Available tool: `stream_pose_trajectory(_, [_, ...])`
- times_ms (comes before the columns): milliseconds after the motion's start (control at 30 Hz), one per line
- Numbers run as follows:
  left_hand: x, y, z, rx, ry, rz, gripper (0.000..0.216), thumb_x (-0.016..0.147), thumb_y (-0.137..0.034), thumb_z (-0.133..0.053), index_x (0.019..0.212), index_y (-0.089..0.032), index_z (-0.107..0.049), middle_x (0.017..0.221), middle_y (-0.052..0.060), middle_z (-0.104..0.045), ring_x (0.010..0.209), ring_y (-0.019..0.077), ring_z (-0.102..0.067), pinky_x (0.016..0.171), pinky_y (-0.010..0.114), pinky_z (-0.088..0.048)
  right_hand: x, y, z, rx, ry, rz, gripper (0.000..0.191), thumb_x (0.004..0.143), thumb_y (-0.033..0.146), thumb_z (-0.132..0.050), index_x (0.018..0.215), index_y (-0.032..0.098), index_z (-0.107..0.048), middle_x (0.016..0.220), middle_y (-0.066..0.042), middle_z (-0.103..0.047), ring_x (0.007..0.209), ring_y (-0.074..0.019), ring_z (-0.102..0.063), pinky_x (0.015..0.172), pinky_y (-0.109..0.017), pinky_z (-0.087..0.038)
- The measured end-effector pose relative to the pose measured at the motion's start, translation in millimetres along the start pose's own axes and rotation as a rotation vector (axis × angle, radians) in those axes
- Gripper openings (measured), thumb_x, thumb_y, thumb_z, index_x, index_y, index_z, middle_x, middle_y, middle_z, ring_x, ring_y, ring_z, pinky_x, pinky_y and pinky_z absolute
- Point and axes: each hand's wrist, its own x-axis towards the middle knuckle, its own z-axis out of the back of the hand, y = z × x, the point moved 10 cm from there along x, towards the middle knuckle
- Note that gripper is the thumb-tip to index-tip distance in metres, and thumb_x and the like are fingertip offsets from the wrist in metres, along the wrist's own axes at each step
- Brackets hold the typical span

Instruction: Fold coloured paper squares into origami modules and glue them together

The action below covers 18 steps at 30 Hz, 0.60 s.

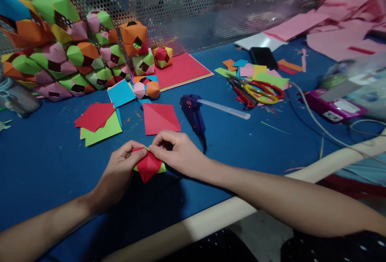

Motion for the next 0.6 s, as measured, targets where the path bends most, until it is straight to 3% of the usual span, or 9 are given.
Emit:
stream_pose_trajectory(233, [-1, -2, -2, 0.002, 0.015, -0.013, 0.015, 0.08, -0.031, -0.058, 0.079, -0.016, -0.059, 0.07, -0.003, -0.058, 0.064, 0.0084, -0.05, 0.059, 0.019, -0.038, 0, -5, -1, -0.096, -0.017, -0.031, 0.011, 0.078, 0.018, -0.053, 0.07, 0.015, -0.06, 0.062, 0.001, -0.058, 0.056, -0.0083, -0.048, 0.052, -0.021, -0.037])
stream_pose_trajectory(367, [1, -7, -4, 0.071, 0.036, -0.019, 0.009, 0.077, -0.024, -0.059, 0.08, -0.016, -0.061, 0.072, -0.002, -0.061, 0.065, 0.0097, -0.052, 0.058, 0.019, -0.04, -2, 2, 2, -0.156, -0.034, 0.045, 0.011, 0.078, 0.016, -0.054, 0.069, 0.015, -0.059, 0.062, 0.001, -0.059, 0.057, -0.0086, -0.05, 0.054, -0.021, -0.039])
stream_pose_trajectory(500, [1, -22, -7, 0.235, 0.077, -0.117, 0.012, 0.077, -0.024, -0.06, 0.077, -0.016, -0.067, 0.075, 0.0, -0.066, 0.068, 0.0113, -0.055, 0.061, 0.02, -0.041, -6, 15, 1, -0.195, -0.006, 0.195, 0.011, 0.08, 0.015, -0.053, 0.072, 0.014, -0.06, 0.066, -0.001, -0.061, 0.06, -0.0092, -0.053, 0.057, -0.021, -0.041])
stream_pose_trajectory(600, [0, -29, -4, 0.324, 0.044, -0.17, 0.012, 0.077, -0.023, -0.059, 0.073, -0.016, -0.068, 0.07, 0.0, -0.066, 0.064, 0.0106, -0.053, 0.058, 0.019, -0.04, -6, 18, 1, -0.175, 0.031, 0.213, 0.014, 0.084, 0.018, -0.052, 0.075, 0.014, -0.062, 0.07, -0.002, -0.063, 0.063, -0.0097, -0.056, 0.061, -0.022, -0.043])
